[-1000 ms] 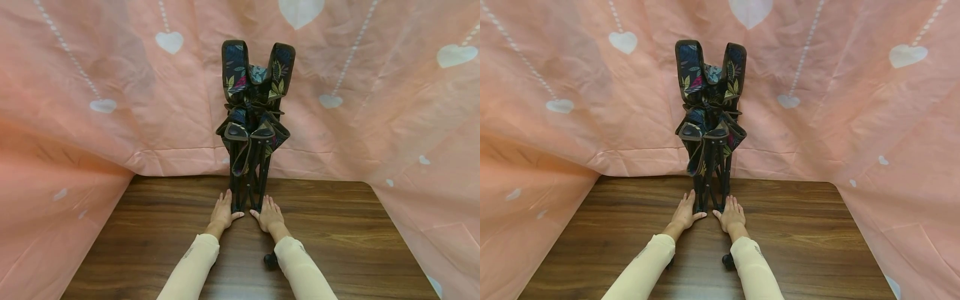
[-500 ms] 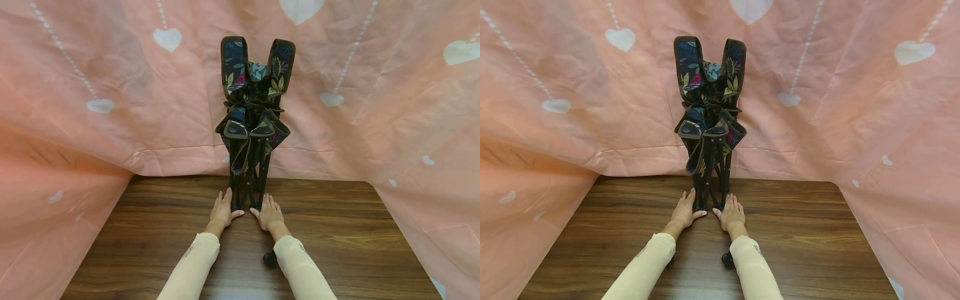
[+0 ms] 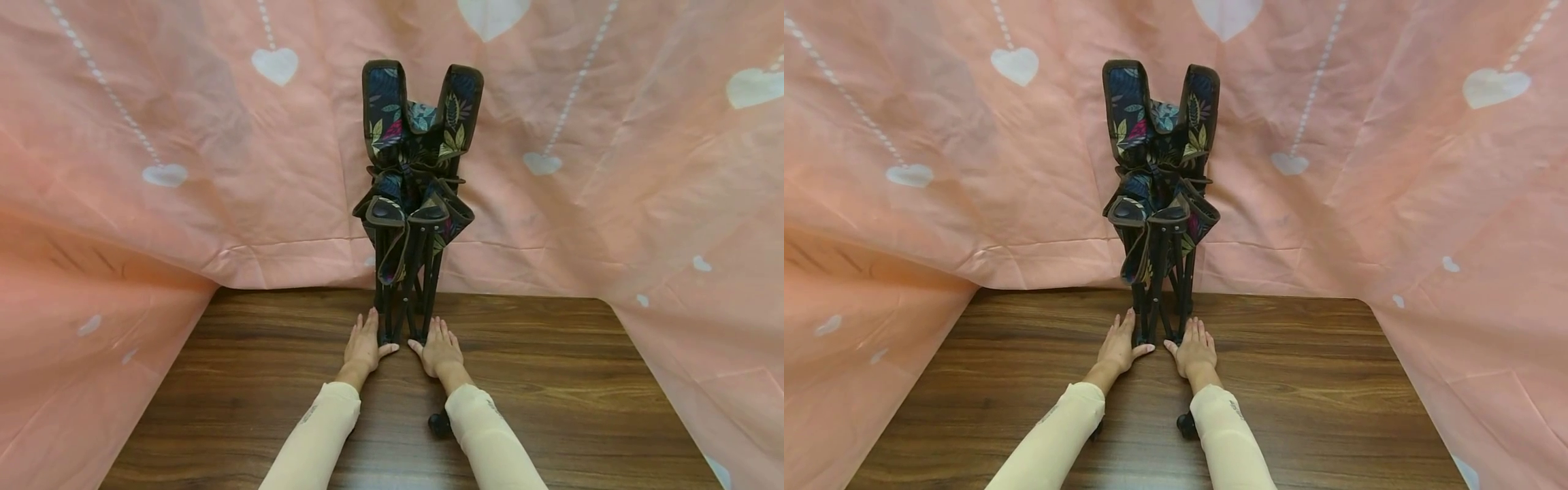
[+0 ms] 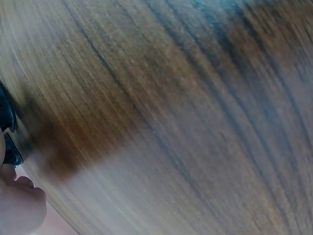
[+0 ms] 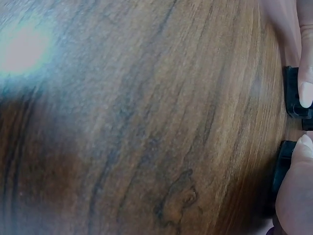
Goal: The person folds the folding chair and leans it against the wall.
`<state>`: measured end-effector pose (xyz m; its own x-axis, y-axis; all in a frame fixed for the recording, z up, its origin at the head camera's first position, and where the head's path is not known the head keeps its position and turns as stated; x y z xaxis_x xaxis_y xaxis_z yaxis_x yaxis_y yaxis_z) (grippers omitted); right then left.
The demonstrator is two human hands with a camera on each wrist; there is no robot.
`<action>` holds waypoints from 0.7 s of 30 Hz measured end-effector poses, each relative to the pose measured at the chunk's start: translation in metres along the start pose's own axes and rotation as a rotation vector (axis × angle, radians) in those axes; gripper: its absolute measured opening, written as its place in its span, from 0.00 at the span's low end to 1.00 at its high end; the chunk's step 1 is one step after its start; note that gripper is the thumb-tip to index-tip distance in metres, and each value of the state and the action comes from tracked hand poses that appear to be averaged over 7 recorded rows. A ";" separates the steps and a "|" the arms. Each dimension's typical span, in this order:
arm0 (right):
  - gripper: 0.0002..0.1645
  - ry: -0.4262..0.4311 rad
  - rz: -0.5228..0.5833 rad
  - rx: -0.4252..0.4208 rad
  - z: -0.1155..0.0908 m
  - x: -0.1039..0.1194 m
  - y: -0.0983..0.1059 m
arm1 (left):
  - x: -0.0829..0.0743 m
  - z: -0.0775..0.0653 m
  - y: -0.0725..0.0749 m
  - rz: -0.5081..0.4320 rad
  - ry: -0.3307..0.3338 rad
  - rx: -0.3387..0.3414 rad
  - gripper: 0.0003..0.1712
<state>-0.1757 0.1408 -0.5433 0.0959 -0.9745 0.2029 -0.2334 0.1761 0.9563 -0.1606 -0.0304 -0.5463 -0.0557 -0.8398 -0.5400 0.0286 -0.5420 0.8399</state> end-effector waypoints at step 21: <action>0.51 -0.024 0.011 0.025 0.002 -0.001 0.000 | -0.001 0.003 -0.003 0.042 0.057 0.016 0.56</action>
<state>-0.1775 0.1412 -0.5435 0.0701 -0.9755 0.2084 -0.2584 0.1840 0.9484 -0.1637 -0.0279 -0.5484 0.0022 -0.8627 -0.5057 0.0132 -0.5056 0.8627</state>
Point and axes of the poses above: each hand's wrist, its own z-axis towards the middle knuckle, its own y-axis out of the back of the hand, x = y × z, the point moved 2 cm from there along z, towards the middle knuckle, and after that the axes turned 1 degree about z, right-handed, at the moved point
